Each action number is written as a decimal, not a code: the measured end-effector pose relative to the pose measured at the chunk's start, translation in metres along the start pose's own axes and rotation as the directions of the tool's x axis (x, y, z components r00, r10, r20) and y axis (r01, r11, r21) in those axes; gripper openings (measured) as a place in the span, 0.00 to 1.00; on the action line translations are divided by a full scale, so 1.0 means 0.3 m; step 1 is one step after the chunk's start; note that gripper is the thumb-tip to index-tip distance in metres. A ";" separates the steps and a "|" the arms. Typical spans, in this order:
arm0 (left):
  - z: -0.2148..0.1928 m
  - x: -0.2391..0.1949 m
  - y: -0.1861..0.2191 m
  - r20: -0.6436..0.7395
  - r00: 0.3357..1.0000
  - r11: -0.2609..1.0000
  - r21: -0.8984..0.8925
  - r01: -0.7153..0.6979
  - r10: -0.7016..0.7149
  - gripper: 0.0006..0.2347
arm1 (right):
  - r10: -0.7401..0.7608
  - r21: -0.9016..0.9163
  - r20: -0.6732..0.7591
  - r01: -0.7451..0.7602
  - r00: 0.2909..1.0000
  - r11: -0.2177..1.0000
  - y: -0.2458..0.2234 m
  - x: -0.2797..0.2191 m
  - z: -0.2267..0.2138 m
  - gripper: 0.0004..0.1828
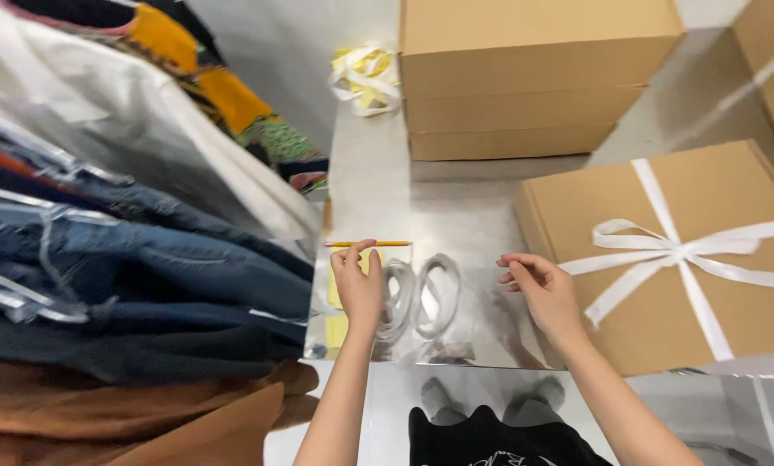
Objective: The person unpacks a brown skirt from a plastic bag, hangs it on a hanger, and then repacks it into a cardboard box. They seal the box, tie it with a white ribbon, and attach a yellow sticky note.
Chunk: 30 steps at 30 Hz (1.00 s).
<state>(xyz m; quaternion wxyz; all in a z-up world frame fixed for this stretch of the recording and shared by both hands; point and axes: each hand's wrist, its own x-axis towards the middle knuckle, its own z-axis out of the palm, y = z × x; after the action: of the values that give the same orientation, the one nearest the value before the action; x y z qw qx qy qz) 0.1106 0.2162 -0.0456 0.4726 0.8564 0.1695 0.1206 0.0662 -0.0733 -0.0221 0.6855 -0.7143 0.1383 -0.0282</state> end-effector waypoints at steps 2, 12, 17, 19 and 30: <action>0.111 -0.033 0.068 0.139 0.990 0.998 -0.049 -0.028 0.034 0.08 | -0.014 0.015 -0.083 0.016 0.996 1.000 -0.024 -0.011 -0.104 0.10; 0.545 -0.478 0.521 0.742 0.600 0.925 -0.070 -0.374 0.299 0.11 | -0.375 -0.461 -0.303 0.210 0.876 0.862 0.004 -0.003 -0.726 0.08; 0.781 -0.687 0.592 0.568 0.708 0.853 0.020 -0.522 0.420 0.13 | -0.540 -0.847 -0.047 0.252 0.841 0.467 0.204 0.033 -0.907 0.14; 0.875 -0.742 0.585 0.420 0.736 0.806 0.019 -0.592 0.531 0.13 | -0.524 -0.942 0.034 0.204 0.851 0.268 0.241 0.040 -0.930 0.22; 0.972 -0.863 0.599 0.189 0.825 0.757 0.331 -0.564 0.532 0.20 | -0.351 -0.924 0.221 0.310 0.910 0.223 0.249 0.057 -1.038 0.37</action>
<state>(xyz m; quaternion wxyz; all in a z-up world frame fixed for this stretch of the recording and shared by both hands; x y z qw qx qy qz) 0.0127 -0.2018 -0.0576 0.2517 0.9461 -0.0887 0.1837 -0.0009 -0.3814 -0.0800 0.1090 -0.9890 -0.0145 -0.0986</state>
